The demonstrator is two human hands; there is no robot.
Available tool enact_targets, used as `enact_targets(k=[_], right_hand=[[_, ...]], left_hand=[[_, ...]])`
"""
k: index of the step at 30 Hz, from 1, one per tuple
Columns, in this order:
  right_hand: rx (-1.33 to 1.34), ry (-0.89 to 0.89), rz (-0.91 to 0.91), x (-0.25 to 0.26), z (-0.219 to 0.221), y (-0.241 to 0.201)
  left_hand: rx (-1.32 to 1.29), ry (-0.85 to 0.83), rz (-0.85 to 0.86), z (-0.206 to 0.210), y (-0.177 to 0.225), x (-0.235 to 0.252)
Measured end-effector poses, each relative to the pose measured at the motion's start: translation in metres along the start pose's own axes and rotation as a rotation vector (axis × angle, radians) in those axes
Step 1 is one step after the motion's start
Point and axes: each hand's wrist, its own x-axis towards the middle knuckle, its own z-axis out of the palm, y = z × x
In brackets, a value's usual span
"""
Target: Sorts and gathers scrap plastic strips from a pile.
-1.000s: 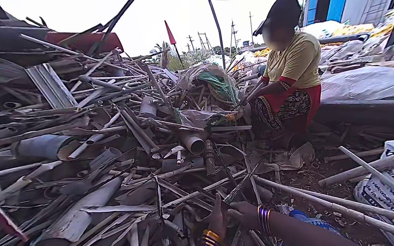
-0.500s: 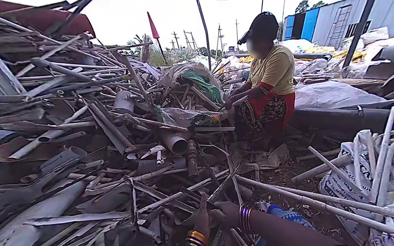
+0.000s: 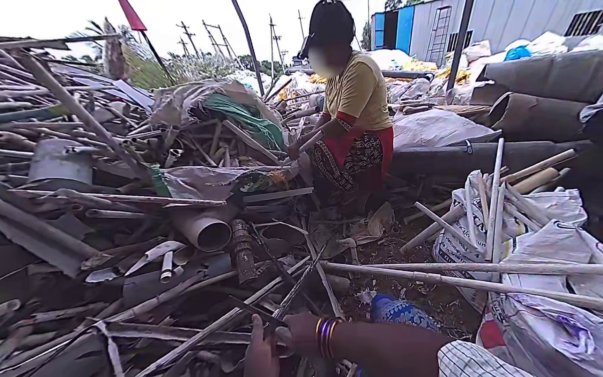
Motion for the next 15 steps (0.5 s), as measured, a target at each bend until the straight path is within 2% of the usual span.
enact_targets(k=[2,3,6,8,10,13,15], right_hand=[[0.05,0.013,-0.119,-0.004,0.009,-0.001],[0.028,0.016,-0.101,0.001,0.007,0.005],[-0.042,0.013,0.127,0.018,-0.012,0.021],[-0.106,0.004,0.195,0.023,-0.021,0.024],[-0.119,0.03,0.162,0.023,-0.02,0.016],[-0.012,0.044,-0.025,0.007,0.002,0.001],[0.041,0.061,-0.073,0.002,0.012,-0.004]], left_hand=[[-0.035,0.001,-0.008,-0.001,0.003,0.003],[-0.052,0.002,-0.01,0.0,0.003,0.003],[-0.063,-0.025,0.016,0.002,0.0,0.004],[-0.077,-0.019,0.035,0.004,-0.004,0.003],[-0.098,0.007,0.034,0.006,-0.001,0.006],[-0.116,0.005,-0.018,0.004,0.001,0.006],[-0.172,-0.029,-0.006,0.002,0.0,0.009]])
